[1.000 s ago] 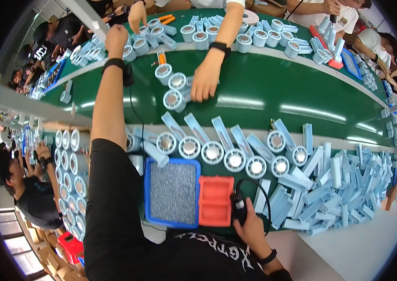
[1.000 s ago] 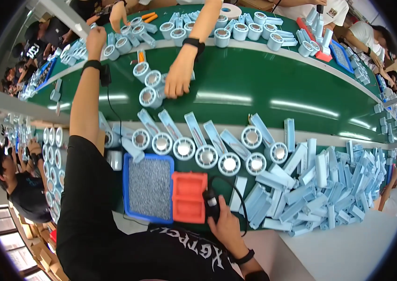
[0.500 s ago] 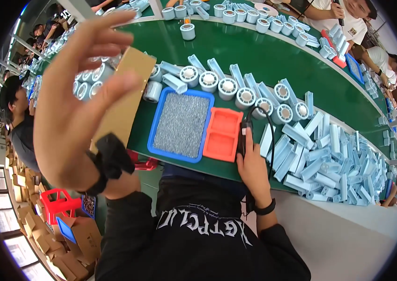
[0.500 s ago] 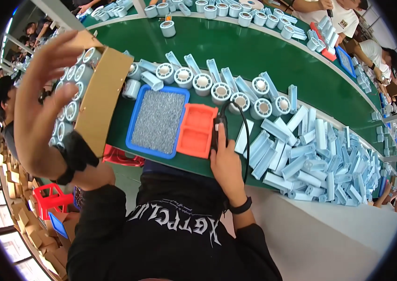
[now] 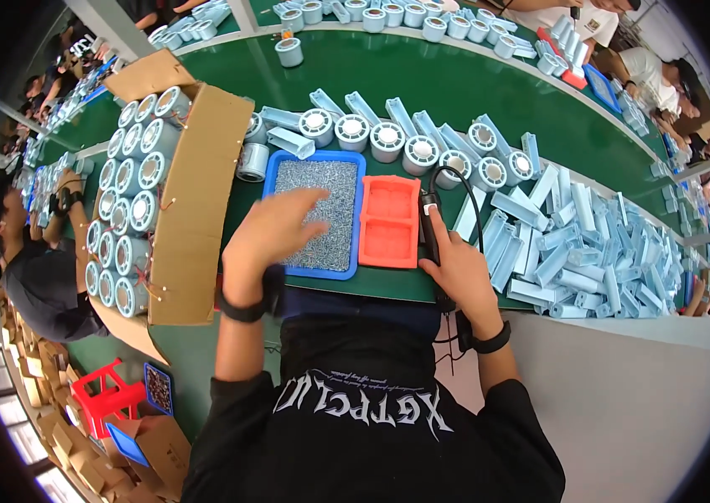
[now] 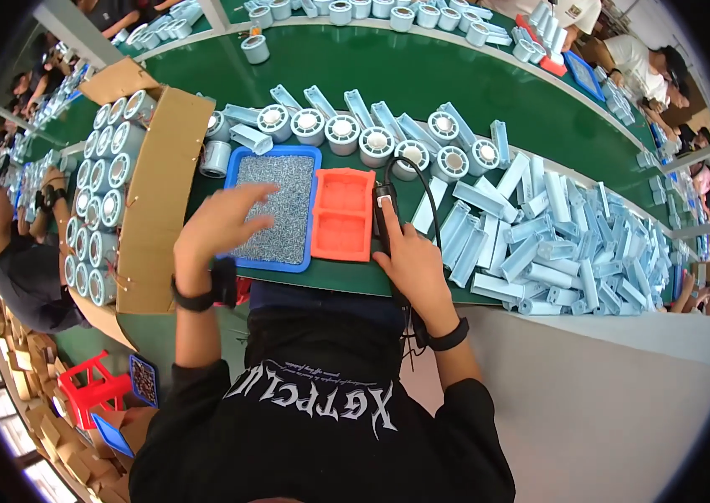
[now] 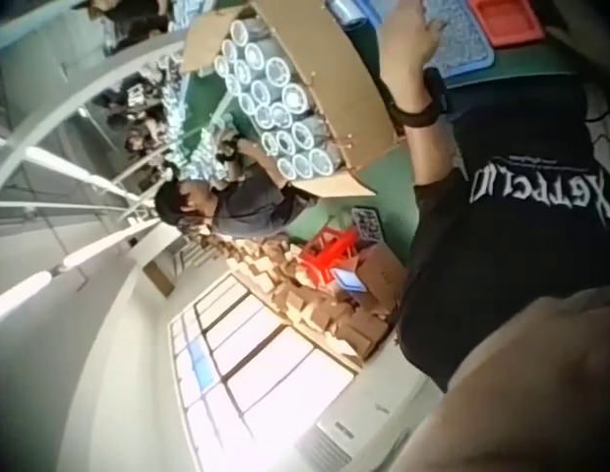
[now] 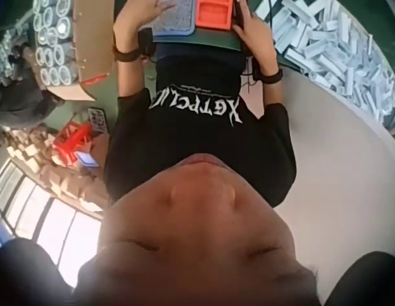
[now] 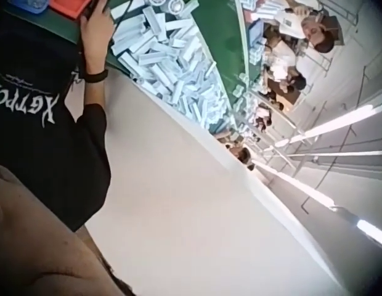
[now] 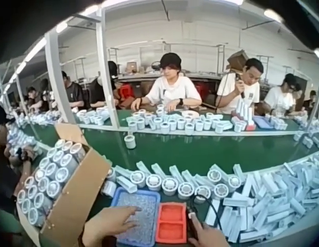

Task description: The person moves a red stool and sits down, then places blue plastic parts into a red mold. They pick up screws from a blue tray and use a power drill to drive them into the parts before placing the finished pieces on the table.

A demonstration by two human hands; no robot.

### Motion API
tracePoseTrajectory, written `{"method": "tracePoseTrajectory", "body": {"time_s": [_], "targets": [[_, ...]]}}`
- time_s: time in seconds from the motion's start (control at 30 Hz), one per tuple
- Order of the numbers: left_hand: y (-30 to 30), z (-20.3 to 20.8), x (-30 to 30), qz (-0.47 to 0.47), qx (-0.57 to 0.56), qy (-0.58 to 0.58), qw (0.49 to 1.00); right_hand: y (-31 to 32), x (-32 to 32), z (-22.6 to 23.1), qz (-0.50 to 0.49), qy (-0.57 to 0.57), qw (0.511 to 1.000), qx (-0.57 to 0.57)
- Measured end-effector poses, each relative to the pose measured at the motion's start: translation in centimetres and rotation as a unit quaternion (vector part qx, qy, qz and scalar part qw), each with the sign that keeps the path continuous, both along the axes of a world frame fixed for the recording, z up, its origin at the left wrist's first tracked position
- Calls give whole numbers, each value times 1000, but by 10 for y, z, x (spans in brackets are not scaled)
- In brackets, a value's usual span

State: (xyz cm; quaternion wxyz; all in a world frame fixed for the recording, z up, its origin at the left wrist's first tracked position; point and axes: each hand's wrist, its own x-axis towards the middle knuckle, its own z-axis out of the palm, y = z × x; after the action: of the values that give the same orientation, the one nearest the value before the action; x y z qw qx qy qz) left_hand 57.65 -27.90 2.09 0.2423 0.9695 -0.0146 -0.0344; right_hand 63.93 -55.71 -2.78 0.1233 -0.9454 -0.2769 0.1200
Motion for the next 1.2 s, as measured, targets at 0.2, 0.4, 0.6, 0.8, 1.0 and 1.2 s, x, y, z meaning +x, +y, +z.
{"method": "tracePoseTrajectory", "body": {"time_s": [0.2,0.4,0.6,0.8,1.0,1.2], "targets": [[5,2,125,56,-39,-162,984,-18,-7,29,25,16,999,20],[50,-8,163,55,39,-99,993,-44,40,78,-95,-38,992,73],[102,0,134,186,-28,-43,981,-90,161,98,-60,-13,995,77],[150,-14,81,259,-137,-78,953,6,185,160,144,-41,971,185],[166,-23,76,237,-121,-89,960,49,164,169,175,8,981,86],[161,-17,119,213,-43,-6,976,66,167,136,205,21,978,31]]}}
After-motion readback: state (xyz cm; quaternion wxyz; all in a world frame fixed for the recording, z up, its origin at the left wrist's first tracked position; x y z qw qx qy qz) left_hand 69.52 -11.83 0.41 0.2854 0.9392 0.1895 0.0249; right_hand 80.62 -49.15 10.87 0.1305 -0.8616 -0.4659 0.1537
